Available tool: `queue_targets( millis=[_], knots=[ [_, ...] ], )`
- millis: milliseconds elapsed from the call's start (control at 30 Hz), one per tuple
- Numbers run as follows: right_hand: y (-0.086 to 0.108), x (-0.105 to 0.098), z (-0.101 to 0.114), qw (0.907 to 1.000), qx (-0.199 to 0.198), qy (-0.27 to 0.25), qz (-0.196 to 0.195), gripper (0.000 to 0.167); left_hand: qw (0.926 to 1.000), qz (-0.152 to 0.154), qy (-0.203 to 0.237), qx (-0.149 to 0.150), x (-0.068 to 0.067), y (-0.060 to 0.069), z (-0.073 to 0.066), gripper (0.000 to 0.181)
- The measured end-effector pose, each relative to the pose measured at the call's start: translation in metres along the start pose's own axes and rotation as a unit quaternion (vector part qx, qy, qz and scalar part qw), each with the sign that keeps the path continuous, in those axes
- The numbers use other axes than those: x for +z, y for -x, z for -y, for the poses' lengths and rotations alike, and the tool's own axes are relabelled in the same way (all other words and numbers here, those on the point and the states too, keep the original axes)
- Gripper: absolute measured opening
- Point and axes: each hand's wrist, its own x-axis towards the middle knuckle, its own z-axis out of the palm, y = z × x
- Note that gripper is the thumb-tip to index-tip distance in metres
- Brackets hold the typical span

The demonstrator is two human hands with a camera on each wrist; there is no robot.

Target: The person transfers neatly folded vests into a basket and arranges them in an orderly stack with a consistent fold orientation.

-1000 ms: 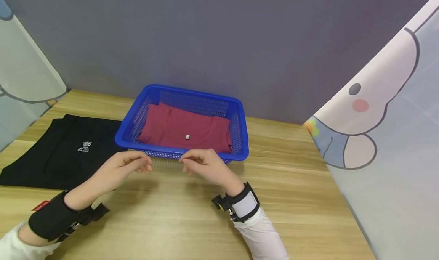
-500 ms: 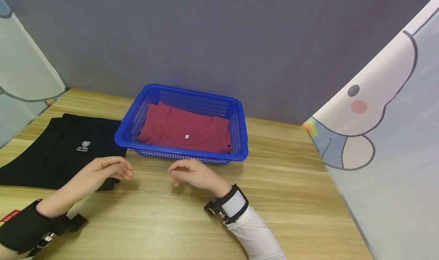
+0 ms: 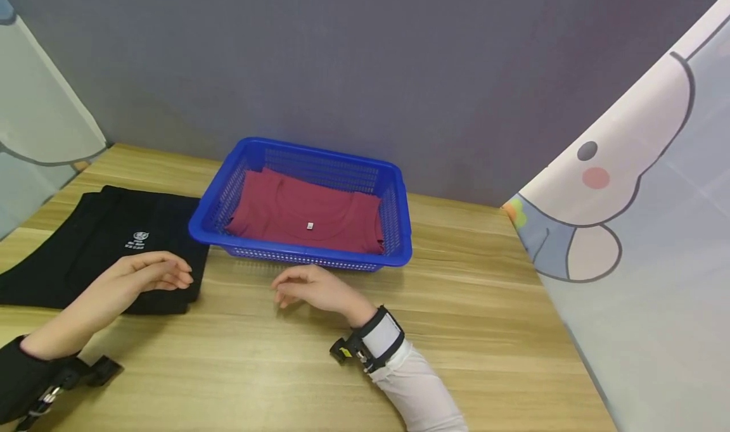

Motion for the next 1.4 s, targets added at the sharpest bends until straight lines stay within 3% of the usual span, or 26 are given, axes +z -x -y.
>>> queue_targets(
  millis=[167, 333, 467, 633, 867, 1200, 1300, 1400],
  knots=[
    [-0.01, 0.008, 0.001, 0.9998, 0.016, -0.008, 0.008, 0.029, 1.0, -0.003, -0.002, 0.002, -0.007, 0.001, 0.005, 0.033],
    [-0.024, 0.018, 0.003, 0.9991, 0.033, -0.026, 0.006, 0.033, 0.9994, 0.011, 0.029, 0.015, -0.017, 0.001, 0.013, 0.029],
    [-0.037, 0.027, 0.005, 0.9976, 0.049, -0.048, 0.003, 0.035, 0.9991, 0.017, 0.039, 0.006, -0.027, 0.002, 0.019, 0.03],
    [-0.049, 0.036, 0.01, 0.9961, 0.069, -0.055, 0.0, 0.037, 0.9999, -0.001, 0.009, -0.014, -0.037, 0.001, 0.024, 0.032],
    [-0.062, 0.046, 0.013, 0.9949, 0.076, -0.062, -0.022, 0.041, 0.9937, -0.016, -0.099, -0.05, -0.051, 0.0, 0.03, 0.037],
    [-0.075, 0.062, 0.018, 0.996, 0.072, -0.022, -0.049, 0.042, 0.9893, -0.059, -0.117, -0.063, -0.085, 0.007, 0.044, 0.038],
    [-0.079, 0.067, 0.021, 0.9957, 0.077, -0.006, -0.051, 0.043, 0.9891, -0.077, -0.111, -0.058, -0.1, 0.009, 0.059, 0.035],
    [-0.083, 0.069, 0.023, 0.9955, 0.08, 0.008, -0.05, 0.044, 0.9839, -0.098, -0.126, -0.08, -0.122, 0.013, 0.084, 0.038]
  ],
)
